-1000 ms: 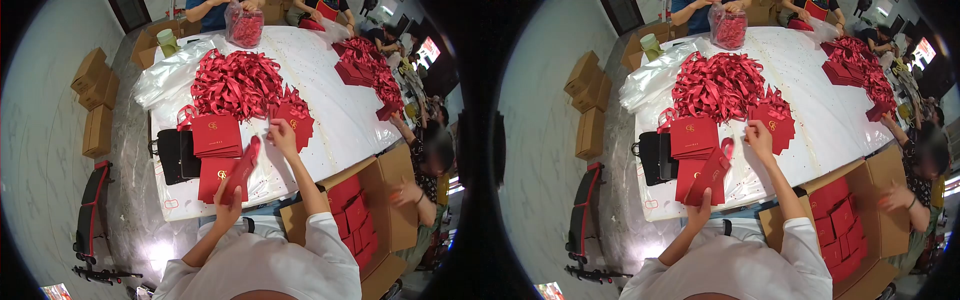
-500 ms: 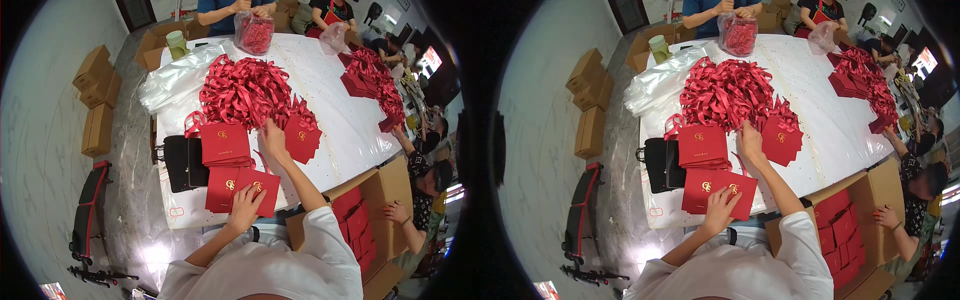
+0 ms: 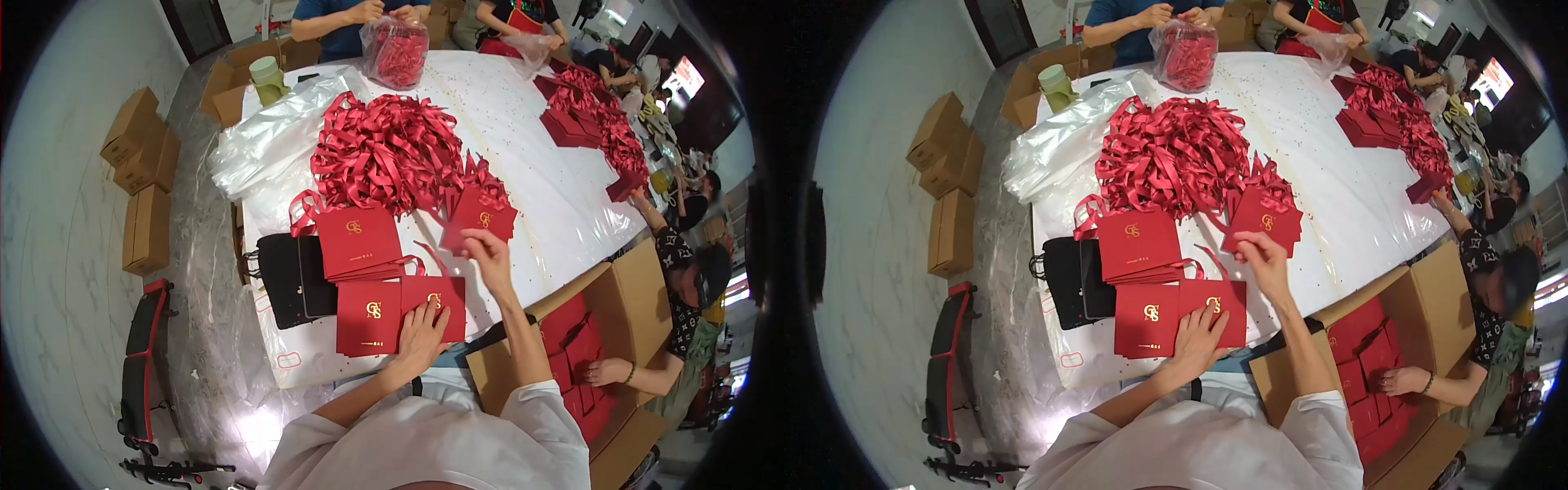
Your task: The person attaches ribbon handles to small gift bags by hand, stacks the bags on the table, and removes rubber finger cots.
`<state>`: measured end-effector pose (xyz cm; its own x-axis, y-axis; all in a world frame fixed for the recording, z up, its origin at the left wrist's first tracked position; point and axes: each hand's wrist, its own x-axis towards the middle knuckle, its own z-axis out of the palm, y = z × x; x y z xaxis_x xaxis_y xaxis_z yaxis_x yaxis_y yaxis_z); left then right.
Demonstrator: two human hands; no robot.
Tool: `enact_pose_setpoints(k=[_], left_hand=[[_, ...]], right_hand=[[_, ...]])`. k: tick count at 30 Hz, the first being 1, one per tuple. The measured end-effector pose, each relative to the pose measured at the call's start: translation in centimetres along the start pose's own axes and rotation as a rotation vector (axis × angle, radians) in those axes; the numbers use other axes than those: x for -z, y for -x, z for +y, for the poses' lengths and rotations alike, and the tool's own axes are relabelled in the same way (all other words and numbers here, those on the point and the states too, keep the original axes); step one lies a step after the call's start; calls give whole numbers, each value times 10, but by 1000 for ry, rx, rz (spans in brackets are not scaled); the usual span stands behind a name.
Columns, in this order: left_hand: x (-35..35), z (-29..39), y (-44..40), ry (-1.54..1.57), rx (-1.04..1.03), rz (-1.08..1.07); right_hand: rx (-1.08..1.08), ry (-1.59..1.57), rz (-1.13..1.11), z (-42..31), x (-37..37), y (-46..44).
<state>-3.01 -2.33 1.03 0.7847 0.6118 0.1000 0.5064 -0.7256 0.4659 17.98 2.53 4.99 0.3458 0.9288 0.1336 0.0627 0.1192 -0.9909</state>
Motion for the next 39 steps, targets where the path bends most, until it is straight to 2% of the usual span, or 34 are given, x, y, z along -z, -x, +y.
enact_pose_setpoints(k=[3,5,7,10,14,17,19,21,22,26,28,30,32,34,37,39], left_hand=[[3,0,-3,-19,-5,-21],[2,-1,-3,-30,-18,-18],[2,-3,-4,-24,-23,-26],[-2,-6,-5,-30,-33,-9],[-3,-4,-7,-21,-67,-3],[-3,-2,-8,7,-103,31],[-7,-2,-11,46,-104,43],[-3,-4,-19,135,-77,99],[-3,-8,-24,148,-62,123],[2,-21,-47,70,-25,201],[-2,-27,-56,24,-28,244],[-2,-31,-62,-4,4,101],[-1,-32,-66,3,-13,96],[2,-31,-70,10,-33,86],[2,-30,-77,89,18,47],[-4,-33,-80,282,101,-34]], right_hand=[[194,110,100,-29,15,11],[146,-65,125,-46,28,21],[266,-377,56,-63,37,33],[264,-481,-17,-97,44,57],[269,-354,35,-117,38,77],[-54,126,20,-112,32,79],[-159,257,-65,-84,23,77],[-121,277,-35,-44,13,82],[-115,443,-39,-30,13,83],[-121,494,5,21,10,84],[-134,650,28,27,8,80],[-154,641,21,32,9,77],[-180,629,19,36,11,75],[-107,659,20,33,13,75],[-147,610,-5,24,15,75],[-115,622,-1,20,15,77]])
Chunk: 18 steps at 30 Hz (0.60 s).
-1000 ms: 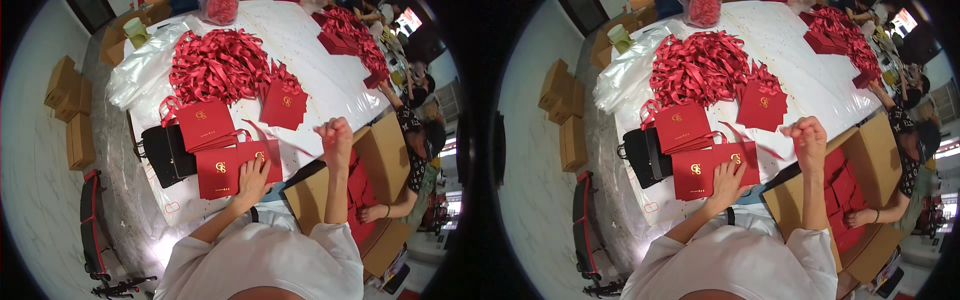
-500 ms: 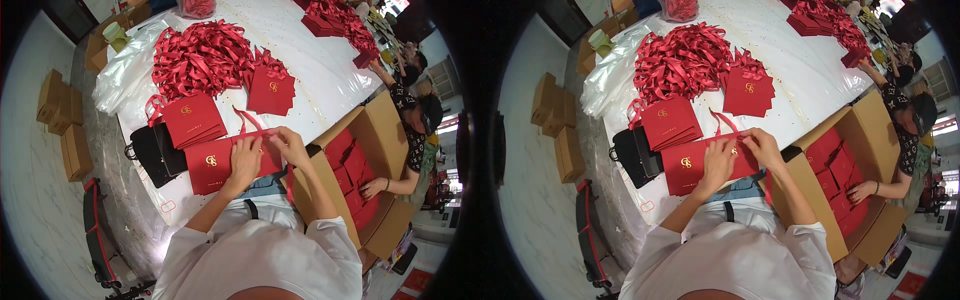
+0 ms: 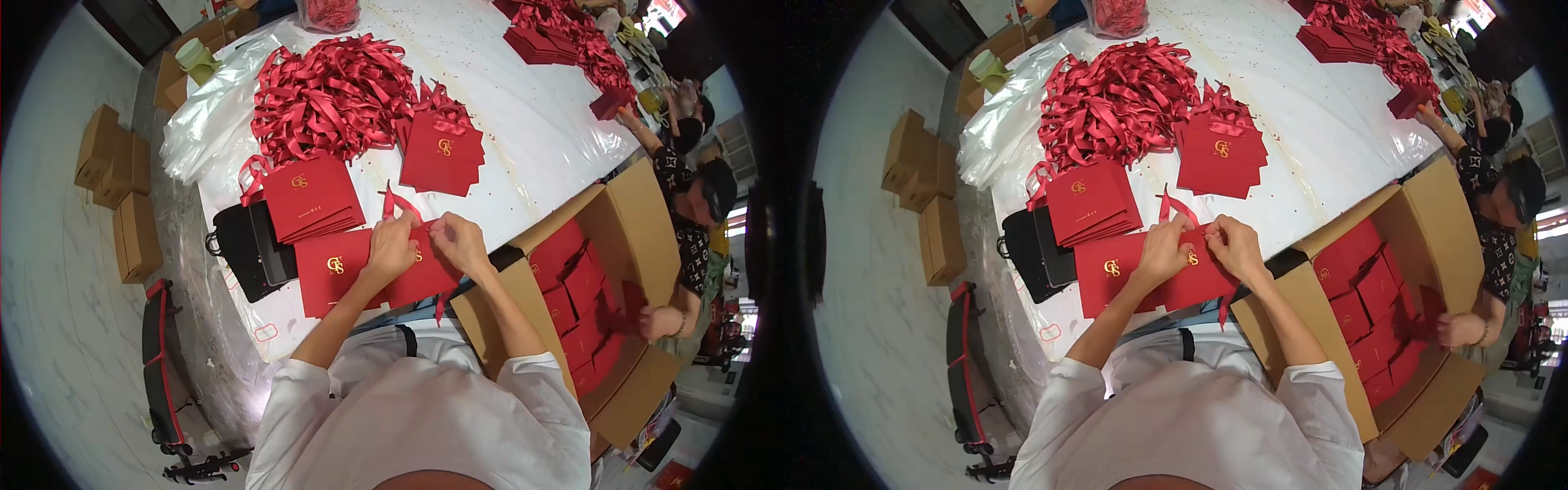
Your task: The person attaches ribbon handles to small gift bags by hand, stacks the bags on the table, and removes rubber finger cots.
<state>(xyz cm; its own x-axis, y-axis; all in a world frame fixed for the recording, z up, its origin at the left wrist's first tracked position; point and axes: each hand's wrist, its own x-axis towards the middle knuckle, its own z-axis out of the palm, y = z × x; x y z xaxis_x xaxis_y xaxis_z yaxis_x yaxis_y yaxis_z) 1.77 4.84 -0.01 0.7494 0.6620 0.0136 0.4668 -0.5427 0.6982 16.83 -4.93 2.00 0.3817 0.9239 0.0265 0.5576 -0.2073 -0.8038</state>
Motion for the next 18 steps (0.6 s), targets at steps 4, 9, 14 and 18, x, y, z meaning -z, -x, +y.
enact_pose_setpoints(k=[4,9,14,18], left_hand=[[-8,4,1,177,107,-35],[-14,17,13,66,-19,158],[-8,39,27,-70,16,195],[-6,27,29,27,-45,188]], right_hand=[[78,66,38,1,3,5],[65,98,-2,-8,11,5],[278,332,41,-11,0,14],[300,106,22,-6,7,15]])
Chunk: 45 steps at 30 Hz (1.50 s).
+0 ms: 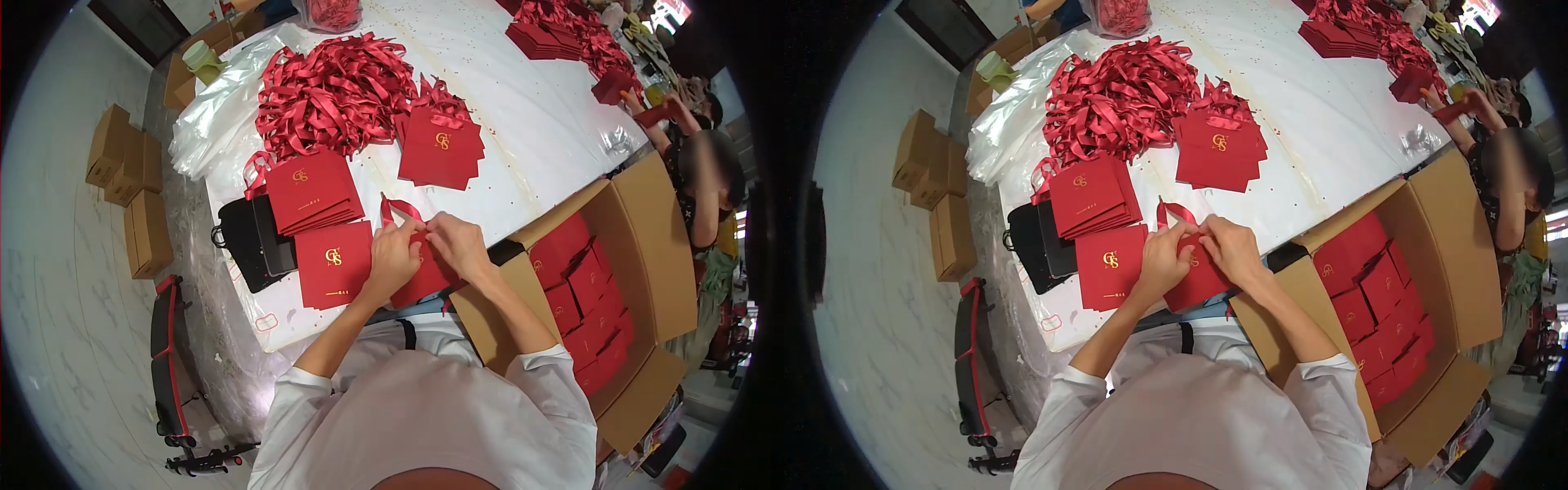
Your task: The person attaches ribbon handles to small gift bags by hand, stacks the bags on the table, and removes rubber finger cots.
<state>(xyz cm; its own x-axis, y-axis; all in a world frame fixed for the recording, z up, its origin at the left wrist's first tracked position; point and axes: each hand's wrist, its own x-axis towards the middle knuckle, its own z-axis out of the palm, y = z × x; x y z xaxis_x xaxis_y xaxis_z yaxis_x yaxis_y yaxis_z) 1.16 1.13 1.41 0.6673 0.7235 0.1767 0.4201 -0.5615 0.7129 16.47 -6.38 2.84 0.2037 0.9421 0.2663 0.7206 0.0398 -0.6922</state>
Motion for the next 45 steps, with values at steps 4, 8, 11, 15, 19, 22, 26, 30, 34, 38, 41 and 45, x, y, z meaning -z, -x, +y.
enact_pose_setpoints(k=[4,8,11,15,19,22,26,30,34,38,41,45], left_hand=[[2,0,0,3,17,-71],[9,7,3,78,-92,-119],[5,12,7,58,-199,-91],[-4,21,10,-45,-355,-35],[1,28,6,24,-315,23],[-8,28,12,28,-245,-31],[-17,12,6,183,-84,40],[-3,5,-2,102,51,78],[-1,1,-10,124,89,88],[-4,-7,-17,103,82,109],[-13,-13,-22,-1,-82,255],[-23,1,-2,115,13,203]], right_hand=[[86,24,-4,-7,18,-4],[-136,-270,-301,11,37,-5],[-199,-308,-448,28,45,-12],[-143,-266,-620,43,48,-26],[-189,-307,-558,49,29,-28],[-368,-341,-258,62,9,-34],[-253,-236,79,62,7,-32],[-223,-354,33,53,33,-14],[-241,-98,-382,41,47,15],[-351,-122,-348,25,62,14],[-387,-538,-217,23,52,2],[-538,-757,-184,15,23,-20]])
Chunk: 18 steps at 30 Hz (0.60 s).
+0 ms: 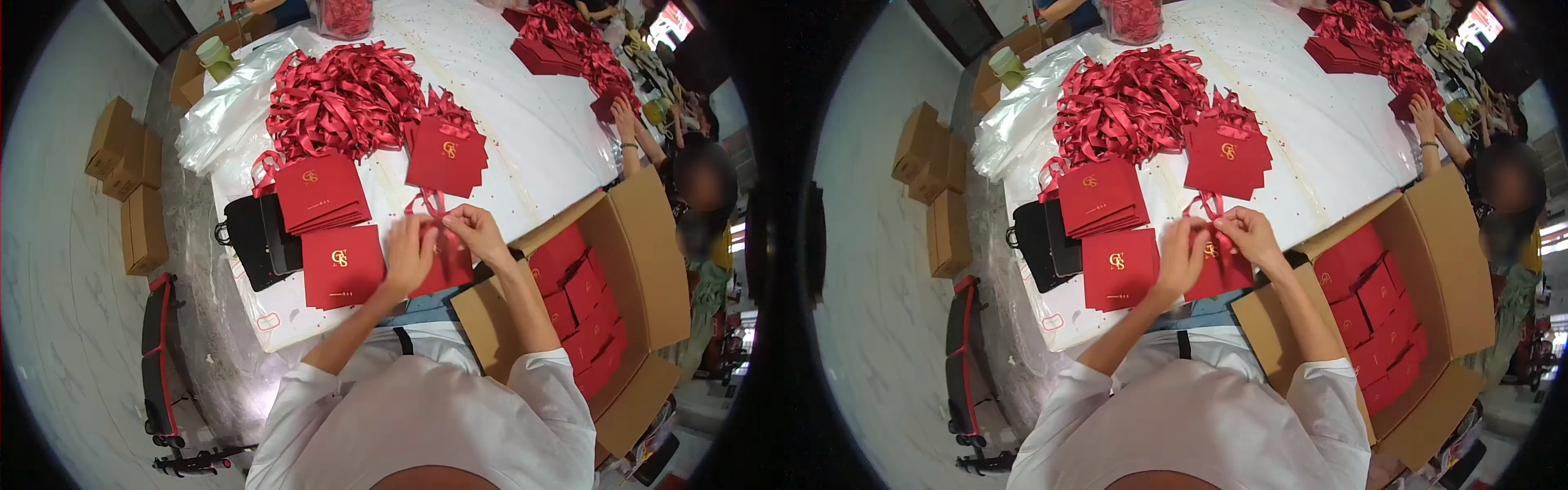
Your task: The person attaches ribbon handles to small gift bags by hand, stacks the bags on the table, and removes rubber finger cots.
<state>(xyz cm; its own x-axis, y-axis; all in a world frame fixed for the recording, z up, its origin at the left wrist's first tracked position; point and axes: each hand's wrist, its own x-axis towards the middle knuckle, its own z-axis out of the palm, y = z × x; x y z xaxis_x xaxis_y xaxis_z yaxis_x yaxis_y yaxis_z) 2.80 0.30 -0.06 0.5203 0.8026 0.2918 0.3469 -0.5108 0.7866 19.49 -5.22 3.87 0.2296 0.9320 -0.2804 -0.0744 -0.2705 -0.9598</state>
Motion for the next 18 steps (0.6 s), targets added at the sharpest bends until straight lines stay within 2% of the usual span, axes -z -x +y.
enact_pose_setpoints(k=[1,3,5,6,7,9,12,13,14,15,16,17,18], left_hand=[[-4,4,11,335,172,-68],[-21,1,24,509,304,-103],[-14,-7,37,689,294,-286],[-2,-1,38,679,328,-292],[9,-3,36,700,345,-285],[30,-6,32,601,472,-340],[39,-16,27,550,389,-275],[40,-21,25,503,334,-251],[41,-25,23,507,339,-250],[42,-29,22,450,259,-185],[46,-30,18,392,178,-118],[50,-28,16,549,367,-189],[52,-28,14,665,452,-204]], right_hand=[[23,-62,10,4,-10,-6],[83,-110,-8,5,-24,-18],[-40,-49,86,-4,-32,-23],[101,-33,137,9,-32,-33],[175,118,262,8,-33,-39],[226,311,316,14,-27,-44],[310,607,441,14,-22,-43],[312,625,407,12,-21,-41],[410,767,487,11,-22,-39],[511,910,565,3,-27,-34],[571,929,538,-14,-35,-28],[555,834,405,-24,-39,-20],[535,737,274,-32,-42,-13]])
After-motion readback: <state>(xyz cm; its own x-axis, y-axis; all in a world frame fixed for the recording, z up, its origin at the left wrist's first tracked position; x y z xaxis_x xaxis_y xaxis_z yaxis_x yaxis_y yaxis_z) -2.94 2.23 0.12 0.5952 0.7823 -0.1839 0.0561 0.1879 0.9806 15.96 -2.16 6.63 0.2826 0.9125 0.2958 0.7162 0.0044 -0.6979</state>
